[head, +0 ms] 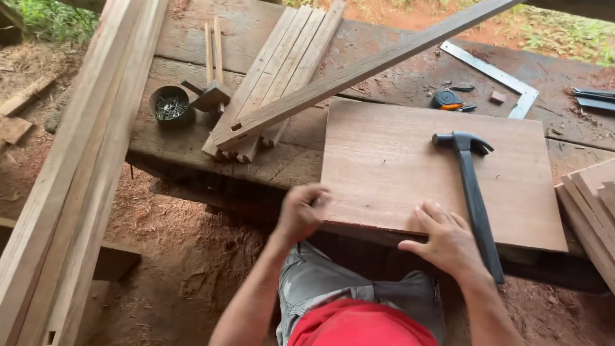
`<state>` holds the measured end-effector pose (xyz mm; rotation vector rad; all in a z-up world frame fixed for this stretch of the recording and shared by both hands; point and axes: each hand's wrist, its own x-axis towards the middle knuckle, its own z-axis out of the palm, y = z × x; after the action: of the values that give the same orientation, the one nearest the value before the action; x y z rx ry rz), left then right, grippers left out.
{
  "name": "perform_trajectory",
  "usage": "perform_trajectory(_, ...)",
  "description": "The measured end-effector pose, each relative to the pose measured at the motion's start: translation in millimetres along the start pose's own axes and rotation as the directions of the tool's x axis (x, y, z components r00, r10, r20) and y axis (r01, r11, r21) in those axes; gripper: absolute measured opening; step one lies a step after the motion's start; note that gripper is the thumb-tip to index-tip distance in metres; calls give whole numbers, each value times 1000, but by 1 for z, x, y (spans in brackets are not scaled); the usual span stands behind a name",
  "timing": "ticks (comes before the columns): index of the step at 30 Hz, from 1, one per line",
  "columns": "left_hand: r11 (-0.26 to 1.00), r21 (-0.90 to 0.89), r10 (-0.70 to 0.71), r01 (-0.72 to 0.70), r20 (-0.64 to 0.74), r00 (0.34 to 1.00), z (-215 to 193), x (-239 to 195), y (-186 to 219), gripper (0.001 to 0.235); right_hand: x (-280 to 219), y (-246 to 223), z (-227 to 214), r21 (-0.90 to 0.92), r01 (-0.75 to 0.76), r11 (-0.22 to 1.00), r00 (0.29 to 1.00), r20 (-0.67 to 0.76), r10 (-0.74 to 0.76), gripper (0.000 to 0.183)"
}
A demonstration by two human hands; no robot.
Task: The person hammers nails into a rectangular wooden board placed on a workbench. They use a hammer to drive the nails in, then measure the board with a tape measure and mark it with a pencil. The person continues hammering nails into the board at different locations.
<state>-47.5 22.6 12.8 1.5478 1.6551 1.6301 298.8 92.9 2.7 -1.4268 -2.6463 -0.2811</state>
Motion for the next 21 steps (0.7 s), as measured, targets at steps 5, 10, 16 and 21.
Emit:
perform_trajectory(5,999,-33,47,-43,124,991,32,-19,-7,17,-27,67,-11,114,-272,956,961,80,264,90)
perform_trajectory(10,999,35,-1,-5,177,984,28,-15,-20,11,-82,54,8,148,-647,748,748,312,585,82)
perform_trajectory(16,982,74,166,-172,80,983,61,-27,-41,15,-100,43,41,397,-585,708,762,-31,647,65)
perform_trajectory(21,999,-26,21,-20,42,999,69,-15,-58,19,-77,54,27,327,-636,699,722,-68,688,57)
